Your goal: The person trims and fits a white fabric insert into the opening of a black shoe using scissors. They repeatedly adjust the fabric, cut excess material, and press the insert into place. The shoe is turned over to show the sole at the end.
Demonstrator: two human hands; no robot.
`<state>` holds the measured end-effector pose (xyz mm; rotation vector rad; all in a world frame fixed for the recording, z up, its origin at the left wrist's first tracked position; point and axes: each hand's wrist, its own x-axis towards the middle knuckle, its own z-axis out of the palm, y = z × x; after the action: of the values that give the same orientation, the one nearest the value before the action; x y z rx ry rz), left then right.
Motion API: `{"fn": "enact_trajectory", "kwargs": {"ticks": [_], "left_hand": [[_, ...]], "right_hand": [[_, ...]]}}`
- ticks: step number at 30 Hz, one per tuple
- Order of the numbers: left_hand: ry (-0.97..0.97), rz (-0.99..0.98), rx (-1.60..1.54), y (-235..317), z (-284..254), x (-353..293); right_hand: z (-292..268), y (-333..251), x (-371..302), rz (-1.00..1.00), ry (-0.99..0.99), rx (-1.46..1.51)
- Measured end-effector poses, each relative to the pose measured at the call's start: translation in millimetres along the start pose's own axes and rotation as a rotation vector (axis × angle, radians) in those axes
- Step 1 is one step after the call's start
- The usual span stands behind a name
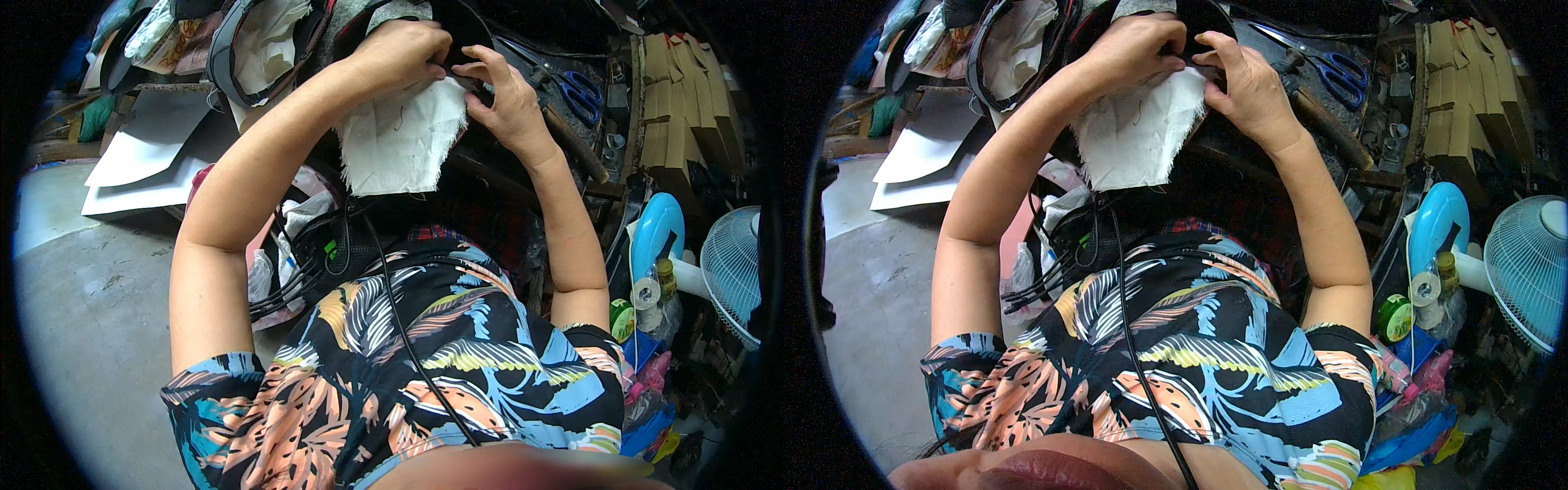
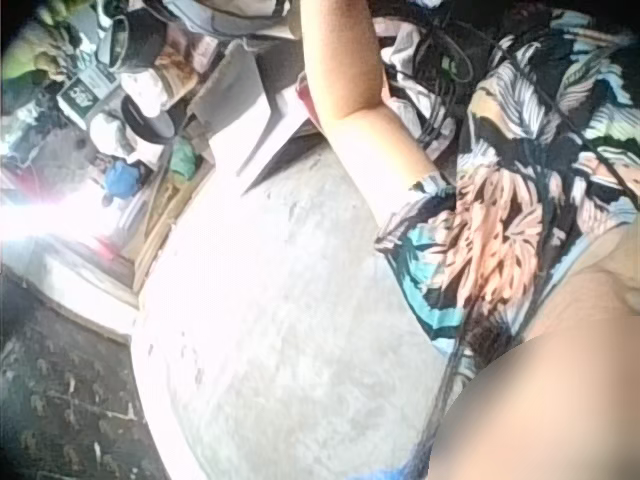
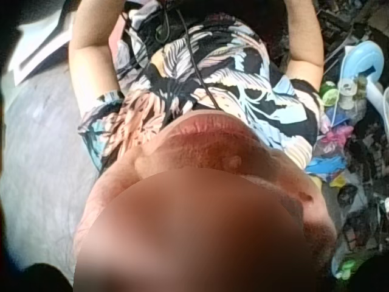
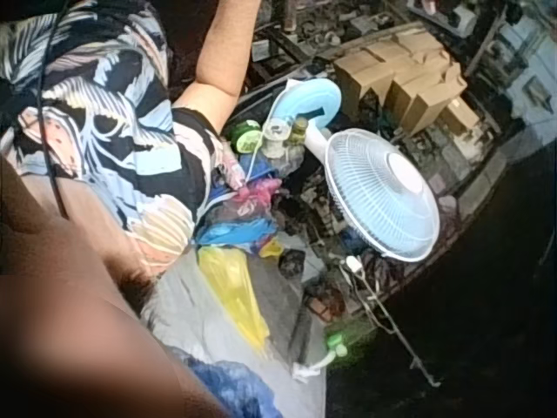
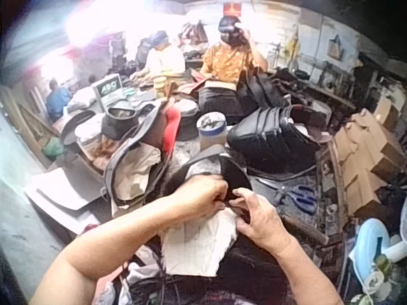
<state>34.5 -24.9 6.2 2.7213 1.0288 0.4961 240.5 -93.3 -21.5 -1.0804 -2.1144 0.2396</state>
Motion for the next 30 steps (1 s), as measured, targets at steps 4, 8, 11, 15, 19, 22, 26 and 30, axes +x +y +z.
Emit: {"fn": "enact_trajectory", "kwargs": {"ticks": [4, 8, 11, 15, 19, 22, 26, 30], "left_hand": [[-0.028, 0.027, -0.092, -6, -3, -8], [-0.070, 0.056, -0.018, 1, -3, -9], [-0.056, 0.159, 0.197, 15, -5, -14], [-0.027, 0.197, 0.281, 29, -7, -17], [-0.118, 0.115, 0.212, 29, -26, -21], [0.286, 0.219, 0.384, 33, -55, -27], [0.358, -0.291, 0.285, 40, -98, -48], [-0.050, -0.488, -0.001, 38, -93, -50]], "right_hand": [[-3, 3, -1, -0.082, -0.008, -0.051], [-5, -1, 2, -0.239, 0.030, -0.148], [-7, -4, 1, -0.271, 0.027, -0.169], [-6, -8, -3, -0.148, 0.016, -0.100], [-4, -11, -5, -0.131, 0.056, -0.072], [-2, -12, -3, -0.148, 0.058, -0.117], [-1, -19, -5, -0.173, -0.022, -0.253], [-17, -26, -16, -0.013, -0.060, 0.024]]}}
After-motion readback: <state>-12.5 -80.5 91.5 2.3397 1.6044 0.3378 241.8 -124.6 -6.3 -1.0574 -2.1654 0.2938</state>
